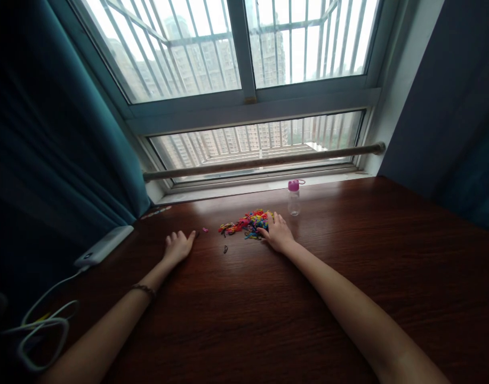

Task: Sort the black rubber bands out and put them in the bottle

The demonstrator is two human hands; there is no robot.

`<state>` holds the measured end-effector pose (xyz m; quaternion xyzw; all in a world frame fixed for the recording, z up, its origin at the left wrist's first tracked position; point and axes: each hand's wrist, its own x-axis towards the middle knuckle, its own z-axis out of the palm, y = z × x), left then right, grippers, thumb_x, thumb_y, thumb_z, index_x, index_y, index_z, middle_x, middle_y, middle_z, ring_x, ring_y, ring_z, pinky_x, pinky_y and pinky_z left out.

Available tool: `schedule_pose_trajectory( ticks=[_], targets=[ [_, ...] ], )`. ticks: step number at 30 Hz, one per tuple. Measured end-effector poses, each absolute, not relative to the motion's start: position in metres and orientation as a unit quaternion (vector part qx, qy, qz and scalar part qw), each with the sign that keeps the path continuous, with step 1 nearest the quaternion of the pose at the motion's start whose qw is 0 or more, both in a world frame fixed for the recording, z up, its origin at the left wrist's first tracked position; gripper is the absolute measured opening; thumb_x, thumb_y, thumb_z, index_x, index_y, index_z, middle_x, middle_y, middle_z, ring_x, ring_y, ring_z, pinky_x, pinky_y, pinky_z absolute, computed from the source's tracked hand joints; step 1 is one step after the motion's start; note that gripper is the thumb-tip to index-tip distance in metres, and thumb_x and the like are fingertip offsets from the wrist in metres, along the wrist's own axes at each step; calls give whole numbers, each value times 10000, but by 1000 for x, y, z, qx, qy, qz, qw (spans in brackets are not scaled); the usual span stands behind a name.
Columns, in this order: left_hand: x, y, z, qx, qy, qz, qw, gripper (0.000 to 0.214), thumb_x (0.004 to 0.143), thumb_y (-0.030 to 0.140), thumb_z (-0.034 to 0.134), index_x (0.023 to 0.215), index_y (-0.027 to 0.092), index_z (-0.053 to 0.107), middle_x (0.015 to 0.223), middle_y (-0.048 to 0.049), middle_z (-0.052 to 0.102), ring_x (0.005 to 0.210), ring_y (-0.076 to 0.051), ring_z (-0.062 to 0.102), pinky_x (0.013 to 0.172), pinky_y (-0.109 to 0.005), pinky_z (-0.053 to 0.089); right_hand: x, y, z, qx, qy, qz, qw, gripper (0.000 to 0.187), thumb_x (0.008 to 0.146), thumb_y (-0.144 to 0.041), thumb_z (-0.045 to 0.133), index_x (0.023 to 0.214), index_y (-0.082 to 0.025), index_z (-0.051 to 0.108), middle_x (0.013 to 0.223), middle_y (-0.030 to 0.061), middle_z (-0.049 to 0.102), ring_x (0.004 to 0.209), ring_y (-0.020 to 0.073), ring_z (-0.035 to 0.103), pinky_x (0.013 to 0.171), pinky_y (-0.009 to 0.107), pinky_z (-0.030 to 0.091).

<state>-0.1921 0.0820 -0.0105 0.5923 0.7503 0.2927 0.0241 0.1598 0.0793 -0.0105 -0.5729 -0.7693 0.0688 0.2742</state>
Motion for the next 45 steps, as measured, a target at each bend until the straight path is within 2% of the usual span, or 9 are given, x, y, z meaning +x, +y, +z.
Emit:
schedule_pose_trajectory(
  ticks=[6,11,17,23,26,31,37,40,45],
  targets=[
    [-90,97,-8,741,608,278,65,480,834,436,353,1121,68,470,1245,-175,443,1190,-244,372,999,-356,276,150,92,-8,-514,-775,123,346,617,837,-509,330,1269,-69,363,1280,190,405,1218,235,332,1011,370,256],
    [-73,87,11,804,471,355,76,401,856,371,341,1164,148,467,1264,-96,452,1174,-193,406,999,-343,313,159,92,-10,-501,-747,145,411,544,851,-489,307,1232,-115,410,1218,150,479,1148,220,420,966,366,323],
    [-182,93,14,665,609,429,-54,338,847,301,311,1039,139,536,1087,-90,566,1023,-193,517,913,-324,397,158,90,-11,-509,-758,116,390,509,851,-471,333,1183,-105,455,1152,151,523,1090,227,458,937,359,346],
    [-278,109,-7,532,802,258,-82,451,746,309,452,1070,2,520,1144,-231,510,1109,-334,437,941,-449,327,149,73,13,-504,-766,53,395,376,850,-367,393,1095,-110,517,1108,153,541,1078,234,442,931,368,324],
    [-295,112,-13,542,804,242,-46,413,758,324,442,1019,32,575,1056,-201,581,1006,-303,527,870,-387,405,138,52,39,-469,-813,139,316,286,836,-357,427,947,-142,579,914,95,611,870,185,540,779,298,408],
    [-296,114,-14,586,762,274,-12,318,702,305,528,950,135,632,967,-84,646,876,-206,594,801,-273,446,120,3,65,-226,-886,403,-46,414,546,-457,705,853,-196,613,720,-31,621,601,99,552,504,170,382],
    [-294,119,-5,570,763,306,12,182,649,224,560,782,162,667,798,-64,679,821,-210,614,788,-297,451,105,-23,60,-214,-915,333,-76,61,637,-177,618,694,-168,639,549,-46,573,491,67,508,456,152,333],
    [-277,114,1,571,744,345,46,314,610,261,616,903,148,632,772,-57,674,751,-205,625,742,-315,476,109,-7,57,-282,-903,323,6,63,636,-125,588,657,-151,642,540,-29,576,503,80,517,474,161,349],
    [-243,101,10,619,609,452,204,469,625,430,620,977,121,597,910,-83,657,793,-186,625,734,-293,493,132,33,55,-494,-785,167,334,158,741,-129,513,833,-140,641,813,61,634,758,143,562,698,230,409]
  ],
)
